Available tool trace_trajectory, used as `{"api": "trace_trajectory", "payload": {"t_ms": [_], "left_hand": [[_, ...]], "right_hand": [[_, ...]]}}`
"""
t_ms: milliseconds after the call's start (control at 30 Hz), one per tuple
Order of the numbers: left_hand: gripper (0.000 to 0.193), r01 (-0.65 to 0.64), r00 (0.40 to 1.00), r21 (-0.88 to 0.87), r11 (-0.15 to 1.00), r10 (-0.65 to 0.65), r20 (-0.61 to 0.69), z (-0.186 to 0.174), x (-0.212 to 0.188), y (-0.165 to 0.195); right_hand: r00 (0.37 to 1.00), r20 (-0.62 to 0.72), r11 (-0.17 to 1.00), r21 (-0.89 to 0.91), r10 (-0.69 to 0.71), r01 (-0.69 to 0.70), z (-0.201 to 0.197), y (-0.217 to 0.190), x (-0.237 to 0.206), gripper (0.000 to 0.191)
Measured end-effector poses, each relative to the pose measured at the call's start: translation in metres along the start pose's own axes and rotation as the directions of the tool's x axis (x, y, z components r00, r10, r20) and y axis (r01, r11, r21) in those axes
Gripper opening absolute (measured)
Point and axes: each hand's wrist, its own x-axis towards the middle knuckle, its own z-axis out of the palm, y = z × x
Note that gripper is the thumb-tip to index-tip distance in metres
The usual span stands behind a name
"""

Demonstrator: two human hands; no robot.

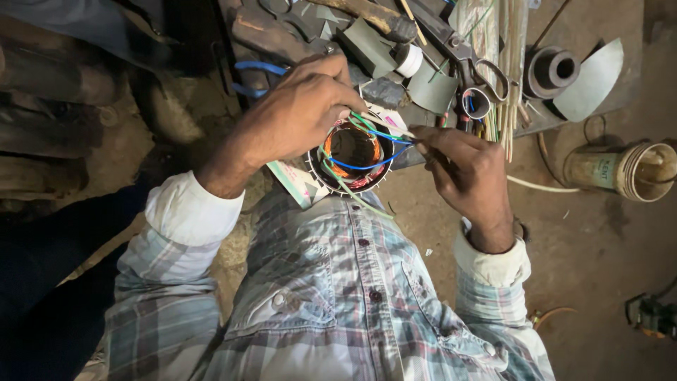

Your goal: The person uses shears and pliers to cut and strip colored wires on a circular electrical component. They then use a wooden stick to adjust the internal wiring.

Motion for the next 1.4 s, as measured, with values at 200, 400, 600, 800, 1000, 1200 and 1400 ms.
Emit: {"api": "trace_trajectory", "payload": {"t_ms": [200, 400, 600, 800, 1000, 1200, 1400], "left_hand": [[0.018, -0.013, 1.0, 0.007, 1.0, 0.013, 0.009, -0.004, 0.002, 0.006], [0.025, -0.102, 0.995, 0.095, 0.99, 0.102, 0.007, -0.011, 0.002, 0.01], [0.009, -0.107, 0.994, 0.136, 0.985, 0.111, -0.016, -0.009, 0.005, 0.015], [0.008, -0.102, 0.994, 0.281, 0.954, 0.106, 0.0, -0.012, 0.013, 0.028], [0.011, -0.181, 0.979, 0.388, 0.904, 0.204, -0.021, -0.009, 0.006, 0.036], [0.013, -0.136, 0.99, 0.389, 0.911, 0.144, 0.008, -0.007, 0.009, 0.039], [0.012, -0.046, 0.998, 0.373, 0.926, 0.031, 0.047, -0.011, 0.009, 0.047]], "right_hand": [[1.0, 0.009, 0.987, -0.16, 0.023, -0.021, 0.001, -0.007, -0.002, 0.032], [0.999, -0.035, 0.946, -0.325, -0.001, -0.01, 0.003, -0.018, 0.0, 0.027], [0.999, -0.035, 0.937, -0.349, 0.006, -0.018, 0.006, -0.024, 0.0, 0.026], [1.0, 0.014, 0.975, -0.223, -0.018, 0.02, 0.0, -0.017, 0.007, 0.022], [0.977, 0.191, 0.995, 0.014, 0.093, -0.097, 0.001, 0.006, 0.016, 0.013], [0.98, 0.169, 0.995, 0.04, -0.101, 0.096, -0.004, 0.011, 0.023, 0.012], [0.995, 0.102, 0.992, -0.122, -0.01, 0.023, -0.009, -0.009, 0.02, 0.022]]}}
